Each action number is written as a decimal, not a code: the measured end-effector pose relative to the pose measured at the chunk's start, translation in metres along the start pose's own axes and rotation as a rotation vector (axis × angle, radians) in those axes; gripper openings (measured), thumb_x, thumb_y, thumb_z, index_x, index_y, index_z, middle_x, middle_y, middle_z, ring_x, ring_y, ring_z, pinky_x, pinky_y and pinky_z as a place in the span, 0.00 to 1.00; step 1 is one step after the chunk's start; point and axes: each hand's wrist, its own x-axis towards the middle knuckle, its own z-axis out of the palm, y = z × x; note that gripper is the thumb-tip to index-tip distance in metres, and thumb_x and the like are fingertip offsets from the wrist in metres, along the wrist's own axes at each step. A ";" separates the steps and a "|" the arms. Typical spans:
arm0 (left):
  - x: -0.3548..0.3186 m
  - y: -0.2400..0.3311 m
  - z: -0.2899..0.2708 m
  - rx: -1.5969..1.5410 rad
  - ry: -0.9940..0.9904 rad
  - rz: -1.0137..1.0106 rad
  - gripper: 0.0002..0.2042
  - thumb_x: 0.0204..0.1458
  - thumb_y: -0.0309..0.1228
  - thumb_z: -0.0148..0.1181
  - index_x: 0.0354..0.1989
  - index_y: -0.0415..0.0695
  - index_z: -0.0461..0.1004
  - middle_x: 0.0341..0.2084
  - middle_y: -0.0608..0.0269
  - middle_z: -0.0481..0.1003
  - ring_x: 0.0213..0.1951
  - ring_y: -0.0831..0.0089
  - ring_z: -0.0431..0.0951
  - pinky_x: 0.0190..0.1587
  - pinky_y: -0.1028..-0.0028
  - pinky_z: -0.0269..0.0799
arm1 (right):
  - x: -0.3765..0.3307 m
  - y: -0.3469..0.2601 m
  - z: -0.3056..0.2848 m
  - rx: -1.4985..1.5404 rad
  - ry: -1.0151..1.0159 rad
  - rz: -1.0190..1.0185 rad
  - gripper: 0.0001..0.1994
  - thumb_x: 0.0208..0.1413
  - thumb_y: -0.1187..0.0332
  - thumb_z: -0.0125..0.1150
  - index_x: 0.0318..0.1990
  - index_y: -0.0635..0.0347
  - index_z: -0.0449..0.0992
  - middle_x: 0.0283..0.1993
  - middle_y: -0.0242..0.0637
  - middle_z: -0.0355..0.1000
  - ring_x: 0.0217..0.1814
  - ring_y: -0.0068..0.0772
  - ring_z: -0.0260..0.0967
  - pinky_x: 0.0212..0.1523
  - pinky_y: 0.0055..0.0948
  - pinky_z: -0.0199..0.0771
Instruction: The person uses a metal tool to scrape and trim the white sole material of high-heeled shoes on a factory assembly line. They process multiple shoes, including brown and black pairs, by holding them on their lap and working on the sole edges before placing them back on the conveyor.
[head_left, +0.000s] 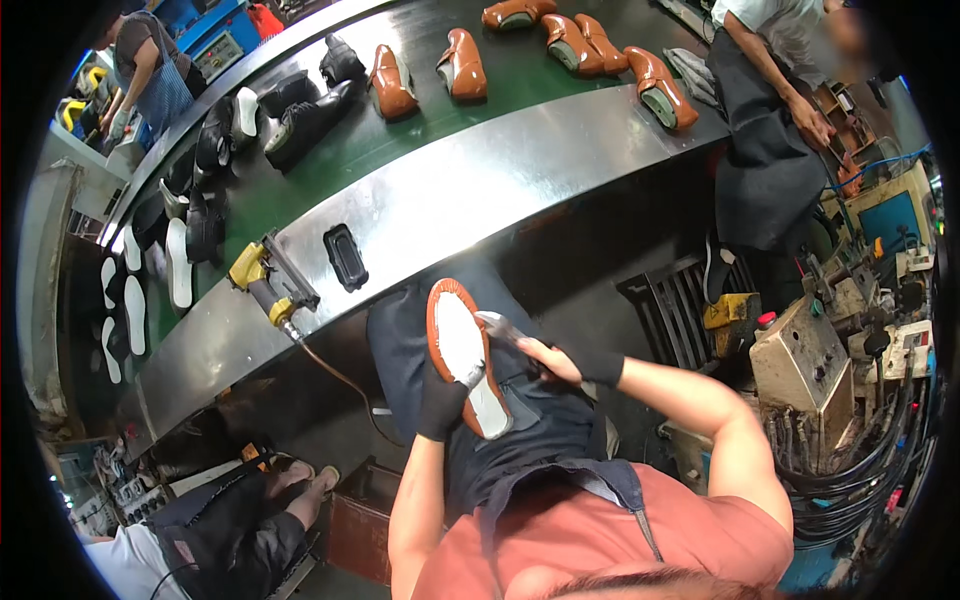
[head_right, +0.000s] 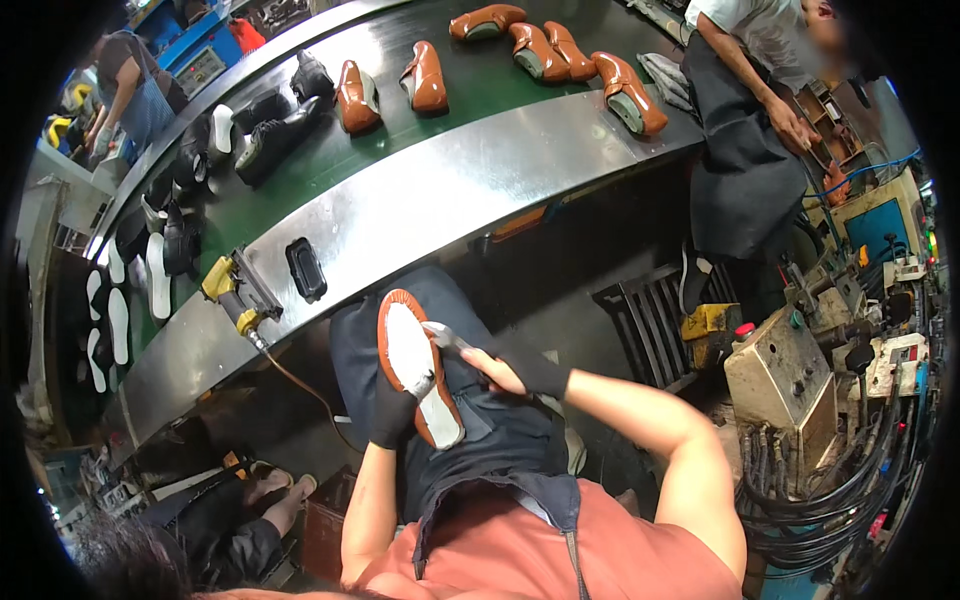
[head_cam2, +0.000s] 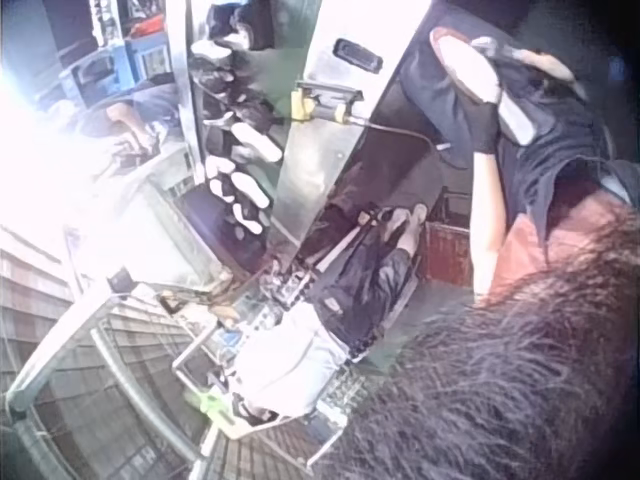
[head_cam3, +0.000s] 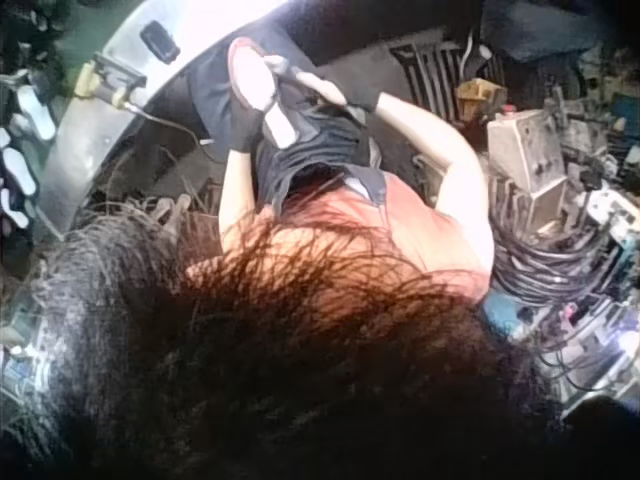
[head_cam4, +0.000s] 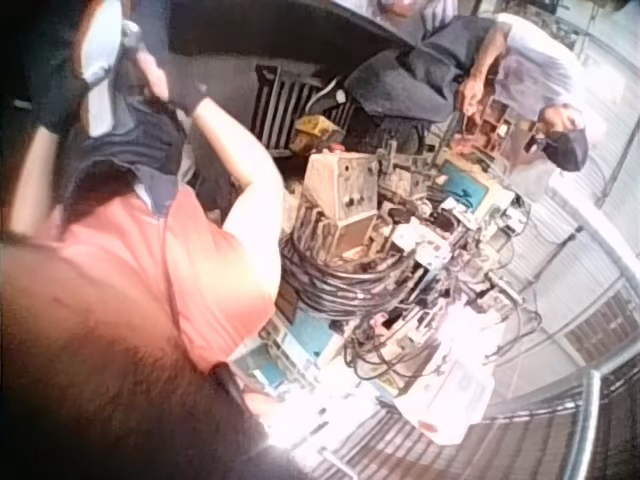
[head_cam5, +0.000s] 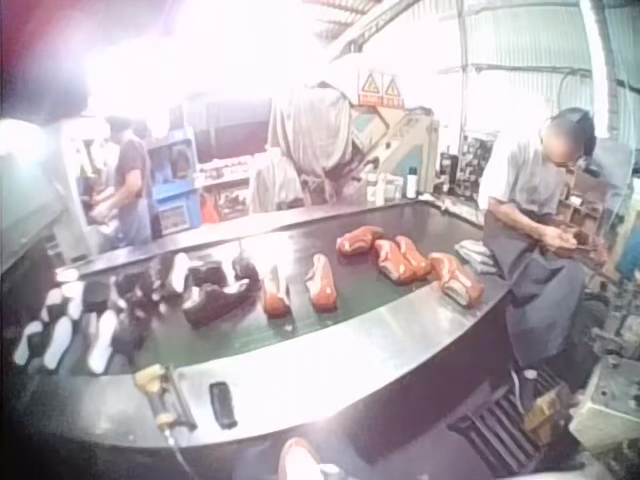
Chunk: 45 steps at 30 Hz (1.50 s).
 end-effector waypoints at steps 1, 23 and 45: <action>-0.001 0.008 0.000 -0.074 0.014 -0.011 0.29 0.46 0.26 0.67 0.59 0.39 0.64 0.49 0.57 0.73 0.50 0.66 0.75 0.53 0.67 0.72 | -0.005 0.008 0.010 0.171 0.038 0.044 0.33 0.64 0.36 0.39 0.45 0.58 0.77 0.18 0.32 0.68 0.23 0.21 0.69 0.27 0.26 0.68; 0.512 0.213 0.016 1.381 0.514 0.840 0.31 0.49 0.44 0.59 0.59 0.37 0.65 0.49 0.40 0.73 0.53 0.47 0.72 0.54 0.57 0.67 | 0.076 0.038 0.010 0.105 0.147 0.095 0.30 0.65 0.46 0.44 0.22 0.63 0.75 0.19 0.41 0.71 0.23 0.36 0.71 0.30 0.34 0.68; 0.137 0.146 -0.138 0.879 0.216 0.704 0.28 0.44 0.32 0.67 0.56 0.39 0.68 0.46 0.58 0.74 0.47 0.70 0.75 0.49 0.70 0.73 | 0.035 0.065 0.033 0.515 0.250 0.006 0.26 0.68 0.52 0.43 0.69 0.53 0.58 0.20 0.32 0.68 0.18 0.18 0.67 0.22 0.20 0.70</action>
